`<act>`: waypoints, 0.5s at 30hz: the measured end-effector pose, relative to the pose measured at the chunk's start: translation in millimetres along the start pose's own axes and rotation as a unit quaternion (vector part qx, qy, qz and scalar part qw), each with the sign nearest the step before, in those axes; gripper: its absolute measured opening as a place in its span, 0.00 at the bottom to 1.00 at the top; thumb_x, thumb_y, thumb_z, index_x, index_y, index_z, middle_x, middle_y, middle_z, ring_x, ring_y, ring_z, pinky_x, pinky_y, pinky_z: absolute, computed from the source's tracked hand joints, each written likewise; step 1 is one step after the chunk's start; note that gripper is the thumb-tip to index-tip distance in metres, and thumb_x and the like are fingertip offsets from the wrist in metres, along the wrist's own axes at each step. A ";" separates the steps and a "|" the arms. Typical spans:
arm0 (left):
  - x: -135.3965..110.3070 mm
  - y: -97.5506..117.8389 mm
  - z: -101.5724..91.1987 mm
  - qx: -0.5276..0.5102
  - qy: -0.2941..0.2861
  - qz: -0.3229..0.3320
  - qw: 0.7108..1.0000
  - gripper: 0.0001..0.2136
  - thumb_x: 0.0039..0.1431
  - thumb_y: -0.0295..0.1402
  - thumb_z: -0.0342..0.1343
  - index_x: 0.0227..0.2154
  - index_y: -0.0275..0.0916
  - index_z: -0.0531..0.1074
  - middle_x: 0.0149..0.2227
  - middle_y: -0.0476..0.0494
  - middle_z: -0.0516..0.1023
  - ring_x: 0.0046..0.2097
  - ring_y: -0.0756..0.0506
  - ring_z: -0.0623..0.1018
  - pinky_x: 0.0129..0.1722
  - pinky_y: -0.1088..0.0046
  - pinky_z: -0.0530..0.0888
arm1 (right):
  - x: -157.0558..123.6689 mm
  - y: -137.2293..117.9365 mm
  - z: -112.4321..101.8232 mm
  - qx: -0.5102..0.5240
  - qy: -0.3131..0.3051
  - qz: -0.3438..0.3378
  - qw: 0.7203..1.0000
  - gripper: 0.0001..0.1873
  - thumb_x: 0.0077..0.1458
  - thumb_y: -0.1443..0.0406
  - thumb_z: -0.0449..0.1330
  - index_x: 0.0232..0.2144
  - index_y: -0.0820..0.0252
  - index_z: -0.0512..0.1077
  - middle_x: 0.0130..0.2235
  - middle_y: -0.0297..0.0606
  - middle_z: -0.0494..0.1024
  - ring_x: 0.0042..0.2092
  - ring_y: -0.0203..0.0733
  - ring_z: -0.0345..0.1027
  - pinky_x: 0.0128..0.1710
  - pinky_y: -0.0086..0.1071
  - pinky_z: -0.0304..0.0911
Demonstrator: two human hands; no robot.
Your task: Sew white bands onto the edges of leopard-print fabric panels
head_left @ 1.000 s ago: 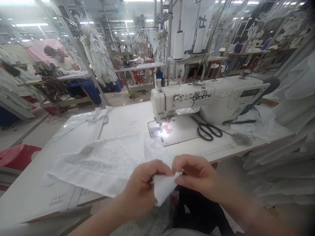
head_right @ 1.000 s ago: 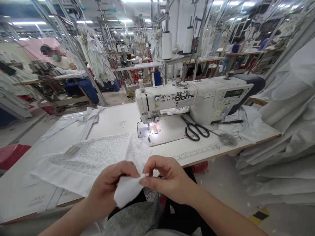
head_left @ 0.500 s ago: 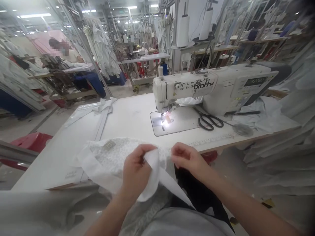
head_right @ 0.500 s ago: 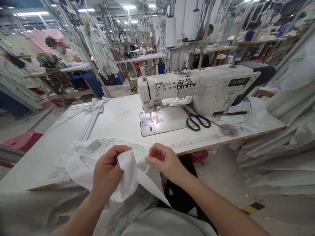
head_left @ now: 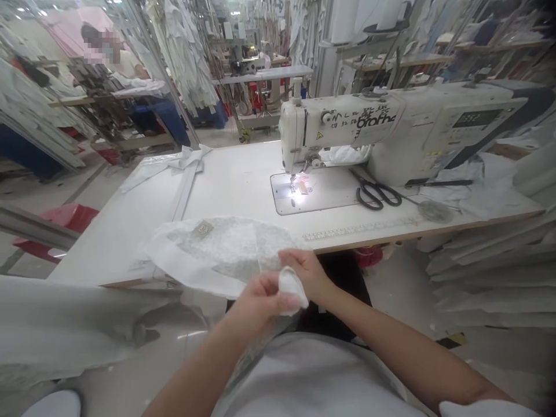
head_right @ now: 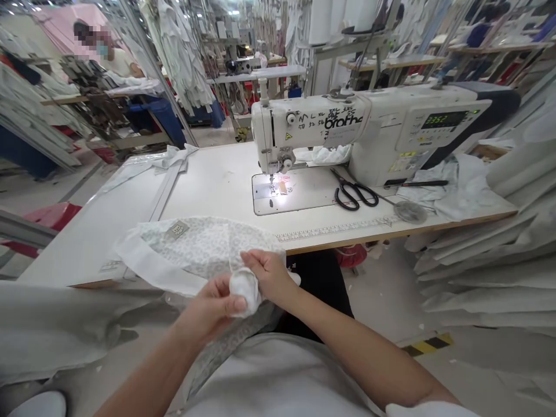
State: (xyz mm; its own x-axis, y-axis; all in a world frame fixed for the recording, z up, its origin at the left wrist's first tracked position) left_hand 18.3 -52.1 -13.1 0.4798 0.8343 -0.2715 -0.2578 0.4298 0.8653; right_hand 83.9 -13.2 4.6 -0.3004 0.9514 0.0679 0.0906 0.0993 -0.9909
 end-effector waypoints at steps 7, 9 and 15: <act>-50.3 4.9 -76.8 -0.127 0.155 0.080 0.976 0.09 0.46 0.36 0.64 0.30 0.38 0.75 0.32 0.45 0.74 0.35 0.48 0.73 0.37 0.74 0.71 | -25.9 105.7 21.5 -0.125 -0.092 0.087 0.984 0.20 0.58 0.57 0.50 0.17 0.59 0.59 0.21 0.30 0.63 0.27 0.36 0.58 0.30 0.30 0.55; -61.1 8.6 -95.6 -0.131 0.208 0.094 0.965 0.08 0.48 0.34 0.62 0.32 0.38 0.74 0.31 0.47 0.74 0.34 0.50 0.73 0.35 0.77 0.70 | -23.4 144.7 26.5 -0.158 -0.114 0.124 0.973 0.18 0.60 0.58 0.50 0.22 0.61 0.65 0.26 0.34 0.69 0.32 0.39 0.64 0.35 0.34 0.58; -75.7 11.1 -95.1 -0.103 0.218 0.148 0.959 0.13 0.49 0.29 0.62 0.38 0.40 0.68 0.31 0.50 0.70 0.31 0.53 0.71 0.31 0.79 0.68 | -9.8 215.0 76.0 -0.195 -0.266 0.195 0.924 0.13 0.59 0.59 0.55 0.37 0.65 0.70 0.39 0.37 0.73 0.40 0.40 0.69 0.42 0.40 0.64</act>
State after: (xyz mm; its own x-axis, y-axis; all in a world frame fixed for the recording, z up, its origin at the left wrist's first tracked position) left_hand -100.6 -77.6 -23.0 -0.0248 0.9759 -0.2168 -0.5102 0.1741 0.8422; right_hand 34.1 -23.4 -218.0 -0.5876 0.6694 -0.4545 0.5937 -0.0248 -0.8043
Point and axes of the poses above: each hand's wrist, its own x-axis towards the middle knuckle, its own z-axis out of the palm, y = z × x, the point moved 10 cm from there along x, towards the middle knuckle
